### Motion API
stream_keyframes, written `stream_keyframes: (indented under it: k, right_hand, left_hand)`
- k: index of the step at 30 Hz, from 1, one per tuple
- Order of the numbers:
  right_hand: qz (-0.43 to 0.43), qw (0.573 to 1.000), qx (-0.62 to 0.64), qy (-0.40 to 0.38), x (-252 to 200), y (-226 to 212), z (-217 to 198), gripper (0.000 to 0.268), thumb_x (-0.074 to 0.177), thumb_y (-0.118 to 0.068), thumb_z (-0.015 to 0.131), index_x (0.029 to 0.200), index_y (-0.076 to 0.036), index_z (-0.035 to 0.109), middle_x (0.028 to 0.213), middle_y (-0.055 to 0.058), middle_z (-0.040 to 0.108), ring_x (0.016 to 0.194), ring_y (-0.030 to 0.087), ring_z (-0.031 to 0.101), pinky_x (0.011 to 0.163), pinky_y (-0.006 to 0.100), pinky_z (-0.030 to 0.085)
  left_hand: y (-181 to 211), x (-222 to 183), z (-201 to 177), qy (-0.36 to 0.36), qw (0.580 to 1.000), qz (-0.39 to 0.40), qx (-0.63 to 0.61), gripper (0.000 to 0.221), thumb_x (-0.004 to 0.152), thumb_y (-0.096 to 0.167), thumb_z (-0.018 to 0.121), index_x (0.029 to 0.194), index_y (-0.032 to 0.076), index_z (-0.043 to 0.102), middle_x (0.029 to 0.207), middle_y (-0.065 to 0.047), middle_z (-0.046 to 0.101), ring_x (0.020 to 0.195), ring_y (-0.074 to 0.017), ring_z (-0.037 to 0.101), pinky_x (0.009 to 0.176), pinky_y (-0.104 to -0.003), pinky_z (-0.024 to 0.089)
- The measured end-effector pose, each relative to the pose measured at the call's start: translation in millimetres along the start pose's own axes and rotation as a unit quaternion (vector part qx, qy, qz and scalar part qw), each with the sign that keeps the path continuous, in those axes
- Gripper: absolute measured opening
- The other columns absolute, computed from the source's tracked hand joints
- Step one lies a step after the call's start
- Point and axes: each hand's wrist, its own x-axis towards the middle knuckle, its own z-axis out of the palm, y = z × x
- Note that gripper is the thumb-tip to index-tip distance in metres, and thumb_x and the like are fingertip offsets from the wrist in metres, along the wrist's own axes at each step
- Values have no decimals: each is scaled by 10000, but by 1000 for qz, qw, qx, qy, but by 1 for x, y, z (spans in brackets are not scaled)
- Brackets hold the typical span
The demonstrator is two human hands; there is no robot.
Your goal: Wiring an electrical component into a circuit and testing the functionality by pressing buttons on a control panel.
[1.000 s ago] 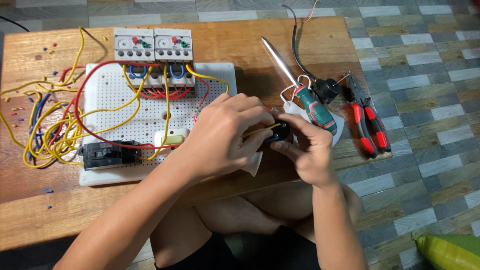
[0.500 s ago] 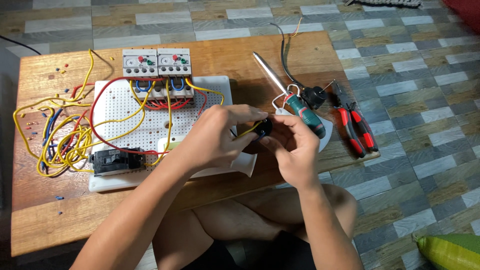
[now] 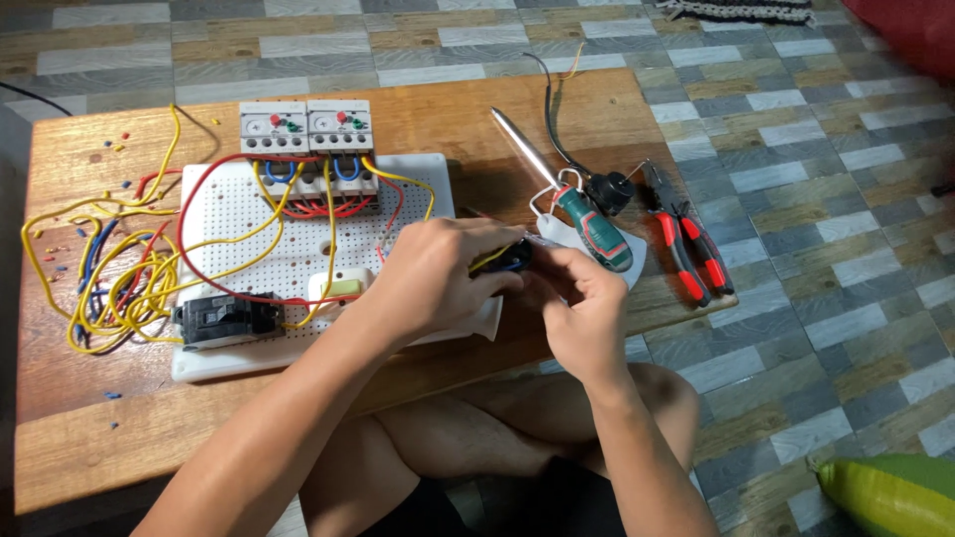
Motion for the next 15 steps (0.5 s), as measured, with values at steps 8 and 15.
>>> stream_keyframes:
  k: [8,15]
  right_hand:
    - [-103,985,-125,56,12,14,-84,121,913,29,727,962,-67,780,1069,124,777,961,203,704,871,373,567]
    - [-139,940,-304,59,32,36,-136,201,965,-122,823,1152,-80,763,1119,90,730,982,245,688,803,343,533]
  left_hand:
    - [4,2,-2,-23,999,-38,22,419,795,181,797,1184,32,751,1062,-190,779,931,-370,767,751,-443,622]
    - [2,1,1,-20,997,-47,56,457,740,213,795,1168,54,762,1043,-156,784,901,-377,764,750,-466,607]
